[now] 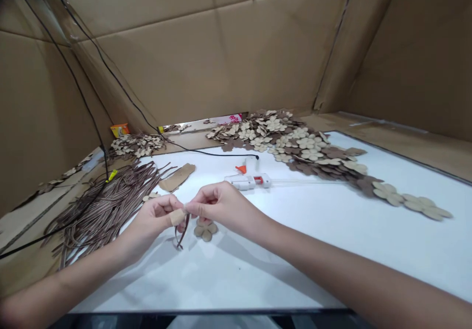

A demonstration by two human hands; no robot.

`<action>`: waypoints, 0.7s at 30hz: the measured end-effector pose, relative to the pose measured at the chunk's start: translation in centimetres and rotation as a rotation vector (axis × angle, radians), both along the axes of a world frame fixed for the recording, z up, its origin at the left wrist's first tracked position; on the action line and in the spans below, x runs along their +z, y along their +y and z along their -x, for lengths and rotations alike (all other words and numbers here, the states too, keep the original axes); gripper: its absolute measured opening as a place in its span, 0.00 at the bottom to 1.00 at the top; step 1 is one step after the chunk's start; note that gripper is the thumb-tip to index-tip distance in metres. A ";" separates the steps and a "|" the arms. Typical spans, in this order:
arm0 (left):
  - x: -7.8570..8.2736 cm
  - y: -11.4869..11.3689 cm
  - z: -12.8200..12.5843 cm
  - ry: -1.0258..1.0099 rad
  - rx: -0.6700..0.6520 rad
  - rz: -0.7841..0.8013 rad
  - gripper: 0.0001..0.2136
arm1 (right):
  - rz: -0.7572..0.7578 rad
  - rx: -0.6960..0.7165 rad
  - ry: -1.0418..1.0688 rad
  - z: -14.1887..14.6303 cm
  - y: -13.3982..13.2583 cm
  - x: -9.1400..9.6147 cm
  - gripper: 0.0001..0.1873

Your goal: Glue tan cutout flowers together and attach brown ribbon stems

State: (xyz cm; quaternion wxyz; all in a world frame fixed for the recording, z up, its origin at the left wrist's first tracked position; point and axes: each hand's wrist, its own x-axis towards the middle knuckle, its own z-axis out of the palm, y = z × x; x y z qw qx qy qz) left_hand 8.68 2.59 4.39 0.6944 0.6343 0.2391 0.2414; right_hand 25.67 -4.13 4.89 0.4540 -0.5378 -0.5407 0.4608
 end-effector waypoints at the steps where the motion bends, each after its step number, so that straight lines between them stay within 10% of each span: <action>1: 0.0 0.0 0.0 -0.001 -0.004 -0.009 0.12 | 0.005 0.004 0.011 0.0 0.0 0.1 0.16; 21: -0.4 -0.2 0.1 0.122 -0.156 -0.021 0.13 | -0.026 -0.096 -0.032 -0.4 0.2 0.7 0.17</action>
